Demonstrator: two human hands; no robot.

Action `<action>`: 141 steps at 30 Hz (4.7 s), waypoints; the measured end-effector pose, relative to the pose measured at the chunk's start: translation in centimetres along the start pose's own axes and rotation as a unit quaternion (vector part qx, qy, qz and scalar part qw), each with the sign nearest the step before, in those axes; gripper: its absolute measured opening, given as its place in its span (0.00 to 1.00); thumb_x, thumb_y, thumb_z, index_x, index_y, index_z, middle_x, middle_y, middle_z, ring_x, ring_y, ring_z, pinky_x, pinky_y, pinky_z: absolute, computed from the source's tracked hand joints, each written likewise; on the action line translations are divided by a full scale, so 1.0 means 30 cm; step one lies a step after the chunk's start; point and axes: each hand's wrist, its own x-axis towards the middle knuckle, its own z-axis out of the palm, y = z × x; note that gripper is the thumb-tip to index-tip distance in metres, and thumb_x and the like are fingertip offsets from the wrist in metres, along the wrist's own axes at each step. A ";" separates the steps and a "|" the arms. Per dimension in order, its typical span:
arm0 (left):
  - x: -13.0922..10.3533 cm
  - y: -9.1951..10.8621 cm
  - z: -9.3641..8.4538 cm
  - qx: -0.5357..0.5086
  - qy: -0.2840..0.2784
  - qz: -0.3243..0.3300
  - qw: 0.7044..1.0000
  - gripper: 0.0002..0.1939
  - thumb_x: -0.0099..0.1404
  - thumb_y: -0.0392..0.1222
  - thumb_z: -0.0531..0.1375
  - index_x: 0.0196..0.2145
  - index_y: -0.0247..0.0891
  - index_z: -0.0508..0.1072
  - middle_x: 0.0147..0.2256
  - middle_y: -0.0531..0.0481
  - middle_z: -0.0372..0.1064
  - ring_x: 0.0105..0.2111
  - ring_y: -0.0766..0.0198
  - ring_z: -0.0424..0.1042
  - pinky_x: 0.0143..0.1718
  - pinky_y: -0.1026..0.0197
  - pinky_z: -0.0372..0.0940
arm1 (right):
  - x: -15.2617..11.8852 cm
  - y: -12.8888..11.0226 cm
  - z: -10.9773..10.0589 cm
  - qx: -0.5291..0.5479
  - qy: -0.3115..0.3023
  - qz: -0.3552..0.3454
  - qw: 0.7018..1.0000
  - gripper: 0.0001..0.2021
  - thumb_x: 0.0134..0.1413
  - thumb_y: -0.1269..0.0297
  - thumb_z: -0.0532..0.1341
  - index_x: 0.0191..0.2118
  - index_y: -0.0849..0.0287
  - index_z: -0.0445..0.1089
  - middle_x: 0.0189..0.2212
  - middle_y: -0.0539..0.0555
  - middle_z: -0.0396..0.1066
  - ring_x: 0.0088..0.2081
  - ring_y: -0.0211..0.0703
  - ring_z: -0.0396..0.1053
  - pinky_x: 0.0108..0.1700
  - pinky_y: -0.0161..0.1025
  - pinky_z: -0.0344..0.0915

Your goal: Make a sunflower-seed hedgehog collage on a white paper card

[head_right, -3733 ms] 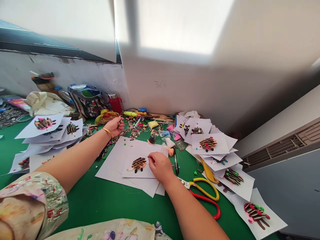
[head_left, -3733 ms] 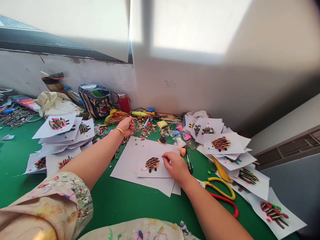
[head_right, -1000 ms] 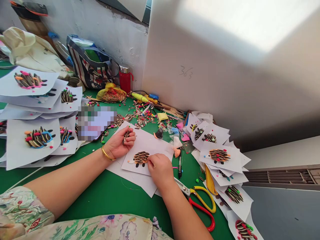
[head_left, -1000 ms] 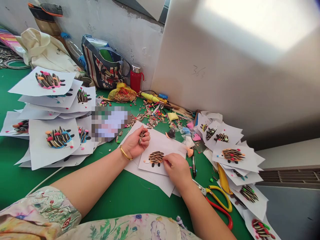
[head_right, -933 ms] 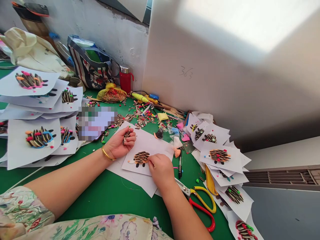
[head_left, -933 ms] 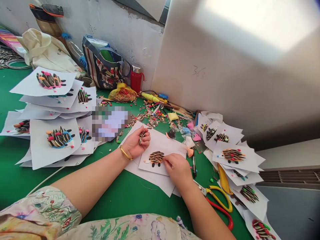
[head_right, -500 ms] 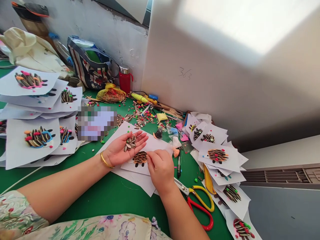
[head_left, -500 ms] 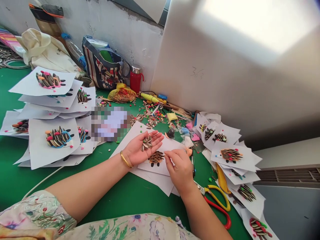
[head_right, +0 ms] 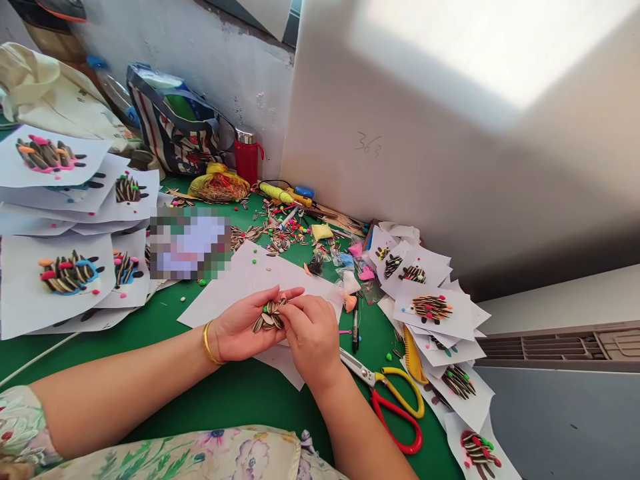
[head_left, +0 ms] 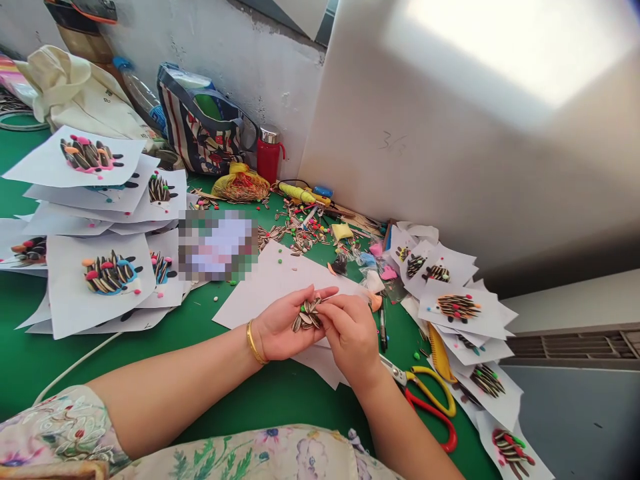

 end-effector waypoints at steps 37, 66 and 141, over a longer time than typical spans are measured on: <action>0.049 0.191 -0.046 0.009 0.112 0.180 0.977 0.14 0.72 0.37 0.50 0.47 0.32 0.73 0.46 0.37 0.75 0.51 0.54 0.74 0.50 0.51 0.71 | -0.060 0.091 0.032 -0.009 -0.132 0.061 0.989 0.08 0.56 0.74 0.59 0.35 0.55 0.74 0.32 0.52 0.75 0.37 0.43 0.70 0.41 0.39 0.64; 0.042 0.182 -0.037 0.021 0.107 0.173 0.979 0.15 0.73 0.39 0.48 0.47 0.32 0.72 0.47 0.39 0.74 0.51 0.55 0.73 0.51 0.52 0.69 | -0.056 0.075 0.048 -0.066 -0.086 0.007 0.994 0.08 0.59 0.70 0.60 0.38 0.56 0.77 0.31 0.54 0.73 0.35 0.43 0.68 0.39 0.39 0.62; 0.050 0.188 -0.034 0.026 0.131 0.181 0.974 0.16 0.73 0.39 0.47 0.47 0.32 0.72 0.44 0.38 0.75 0.48 0.55 0.75 0.50 0.52 0.70 | -0.067 0.120 0.053 -0.074 -0.175 0.079 0.979 0.07 0.55 0.75 0.59 0.35 0.57 0.71 0.31 0.51 0.74 0.36 0.44 0.69 0.38 0.37 0.60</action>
